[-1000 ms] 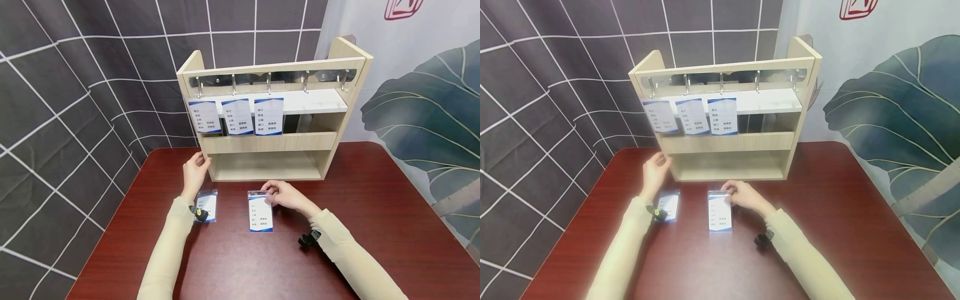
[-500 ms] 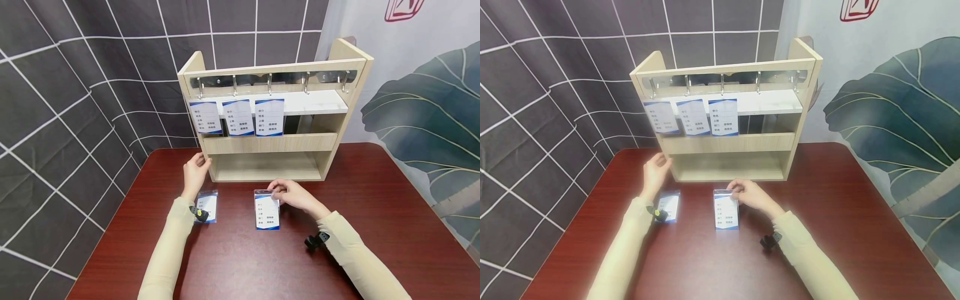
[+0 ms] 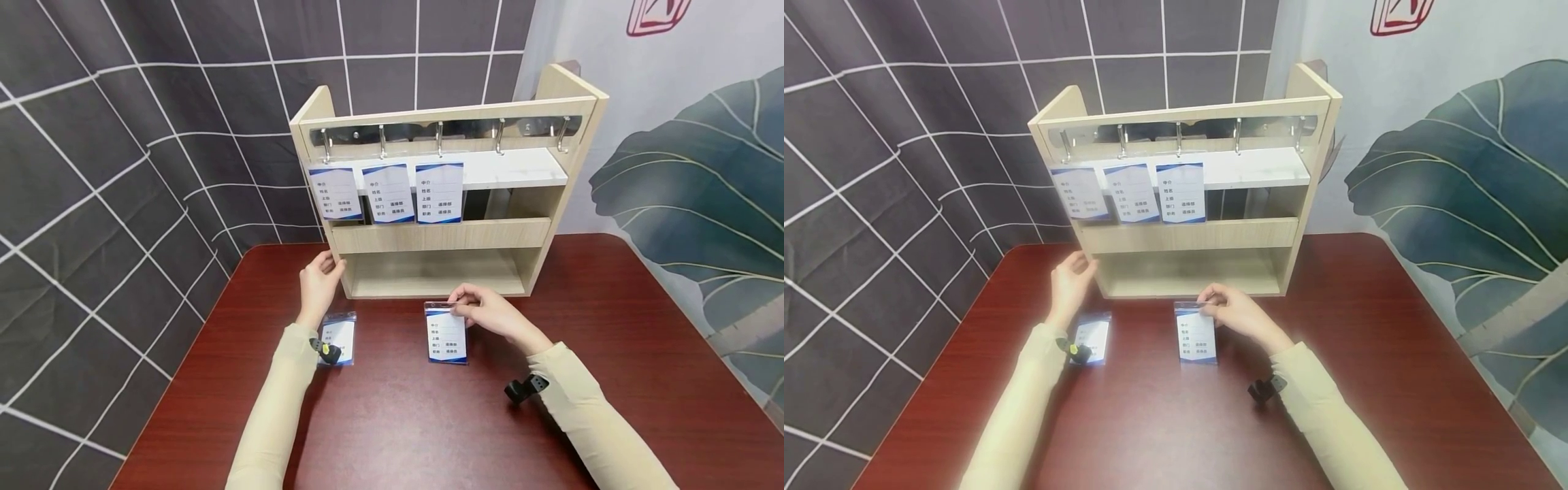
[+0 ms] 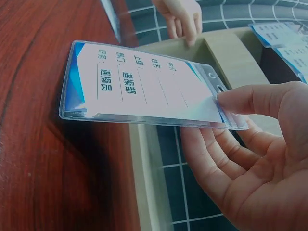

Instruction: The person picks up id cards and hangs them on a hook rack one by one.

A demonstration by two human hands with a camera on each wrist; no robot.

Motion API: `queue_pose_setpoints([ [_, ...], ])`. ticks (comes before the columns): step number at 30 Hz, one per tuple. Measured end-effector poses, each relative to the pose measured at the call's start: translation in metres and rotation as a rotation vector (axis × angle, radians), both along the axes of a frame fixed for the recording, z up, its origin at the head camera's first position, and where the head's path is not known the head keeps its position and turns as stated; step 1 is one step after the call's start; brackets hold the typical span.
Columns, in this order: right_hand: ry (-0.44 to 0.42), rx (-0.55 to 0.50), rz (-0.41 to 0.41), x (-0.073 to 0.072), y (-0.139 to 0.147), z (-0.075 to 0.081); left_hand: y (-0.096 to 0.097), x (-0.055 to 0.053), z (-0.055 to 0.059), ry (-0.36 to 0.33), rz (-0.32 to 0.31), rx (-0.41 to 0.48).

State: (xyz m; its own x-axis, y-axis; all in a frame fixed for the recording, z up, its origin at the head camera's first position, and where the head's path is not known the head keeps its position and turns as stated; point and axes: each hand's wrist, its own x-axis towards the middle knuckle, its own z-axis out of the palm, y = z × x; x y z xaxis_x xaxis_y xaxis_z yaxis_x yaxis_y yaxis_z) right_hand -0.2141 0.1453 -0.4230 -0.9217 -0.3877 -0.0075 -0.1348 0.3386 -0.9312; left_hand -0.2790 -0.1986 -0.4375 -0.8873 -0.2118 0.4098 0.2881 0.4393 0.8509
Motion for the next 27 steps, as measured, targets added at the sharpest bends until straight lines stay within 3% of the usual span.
queue_pose_setpoints([
  [9,0.033,-0.027,-0.019,-0.001,0.007,0.011,0.0,0.001,-0.001,-0.002,0.002,-0.004],
  [21,0.101,-0.005,-0.06,-0.002,0.017,0.037,-0.001,-0.001,-0.002,0.009,-0.005,0.002],
  [27,0.113,-0.049,-0.068,-0.002,0.022,0.049,-0.001,-0.001,-0.002,0.005,-0.007,-0.004],
])
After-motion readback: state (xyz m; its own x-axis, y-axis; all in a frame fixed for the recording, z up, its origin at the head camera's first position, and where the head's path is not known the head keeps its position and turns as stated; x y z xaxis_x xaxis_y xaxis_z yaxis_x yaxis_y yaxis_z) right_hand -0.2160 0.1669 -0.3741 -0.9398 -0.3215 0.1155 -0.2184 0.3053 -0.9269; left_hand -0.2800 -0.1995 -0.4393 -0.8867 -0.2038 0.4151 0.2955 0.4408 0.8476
